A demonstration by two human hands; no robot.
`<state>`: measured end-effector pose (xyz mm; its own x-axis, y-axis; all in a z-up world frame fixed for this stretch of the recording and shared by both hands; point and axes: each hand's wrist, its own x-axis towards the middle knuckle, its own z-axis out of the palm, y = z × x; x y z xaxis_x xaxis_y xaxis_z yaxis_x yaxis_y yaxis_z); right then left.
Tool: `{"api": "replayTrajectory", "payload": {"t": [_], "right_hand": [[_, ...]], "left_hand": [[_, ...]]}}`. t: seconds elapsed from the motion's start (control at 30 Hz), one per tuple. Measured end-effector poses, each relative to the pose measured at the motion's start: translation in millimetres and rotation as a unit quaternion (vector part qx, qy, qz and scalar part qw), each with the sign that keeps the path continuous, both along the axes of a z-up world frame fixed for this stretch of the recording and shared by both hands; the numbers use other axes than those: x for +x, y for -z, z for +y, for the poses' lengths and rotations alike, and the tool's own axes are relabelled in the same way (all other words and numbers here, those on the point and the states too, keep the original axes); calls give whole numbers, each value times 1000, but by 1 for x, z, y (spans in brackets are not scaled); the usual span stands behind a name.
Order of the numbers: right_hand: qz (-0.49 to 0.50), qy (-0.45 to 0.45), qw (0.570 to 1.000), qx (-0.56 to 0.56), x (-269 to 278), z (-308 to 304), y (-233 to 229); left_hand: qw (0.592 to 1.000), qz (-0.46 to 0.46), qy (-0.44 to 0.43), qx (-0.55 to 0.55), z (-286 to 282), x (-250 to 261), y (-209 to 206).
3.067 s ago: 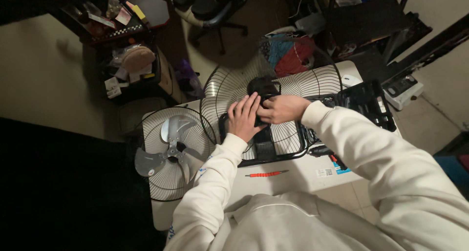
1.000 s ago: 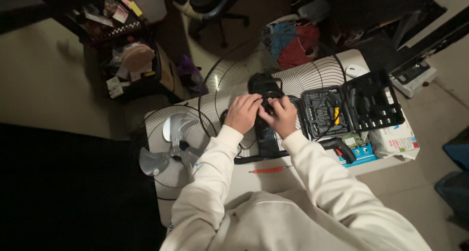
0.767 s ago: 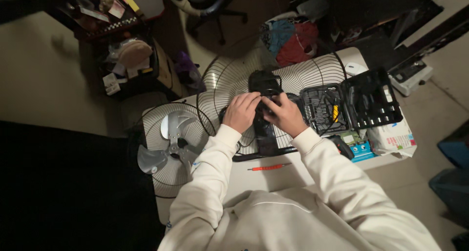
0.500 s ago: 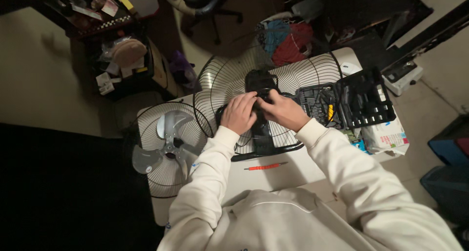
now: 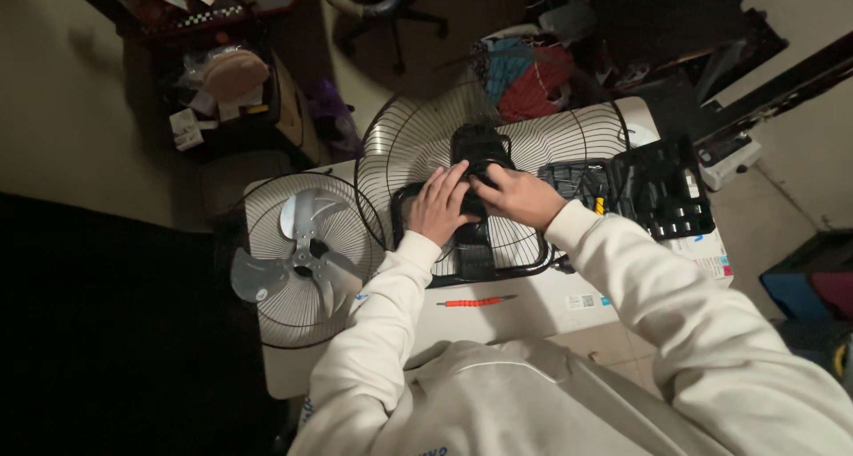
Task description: The person disassembles a table fan by removing the front grille, unscrewing the fan blade with a screwdriver, and detaching the motor housing. The person uses a screwdriver to loosen screws and removes components one by one.
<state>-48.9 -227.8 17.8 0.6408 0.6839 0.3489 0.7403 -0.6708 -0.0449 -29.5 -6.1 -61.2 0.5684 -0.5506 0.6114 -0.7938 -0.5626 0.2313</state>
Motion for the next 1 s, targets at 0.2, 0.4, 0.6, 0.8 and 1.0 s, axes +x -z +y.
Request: {"api": "replayTrajectory", "payload": {"t": [0.2, 0.4, 0.6, 0.8, 1.0], "right_hand": [[7, -24, 999, -28, 3, 0, -2], [3, -26, 998, -60, 5, -2, -3], [-4, -45, 996, -75, 9, -3, -8], [-139, 42, 977, -158, -4, -4, -22], [-102, 80, 966, -223, -2, 3, -19]], "left_hand": [[1000, 0, -6, -2, 0, -2, -7], [1000, 20, -16, 17, 0, -3, -17], [999, 29, -17, 19, 0, -5, -18], [999, 32, -14, 35, -5, -4, -23], [998, 31, -16, 42, -5, -5, -25]]}}
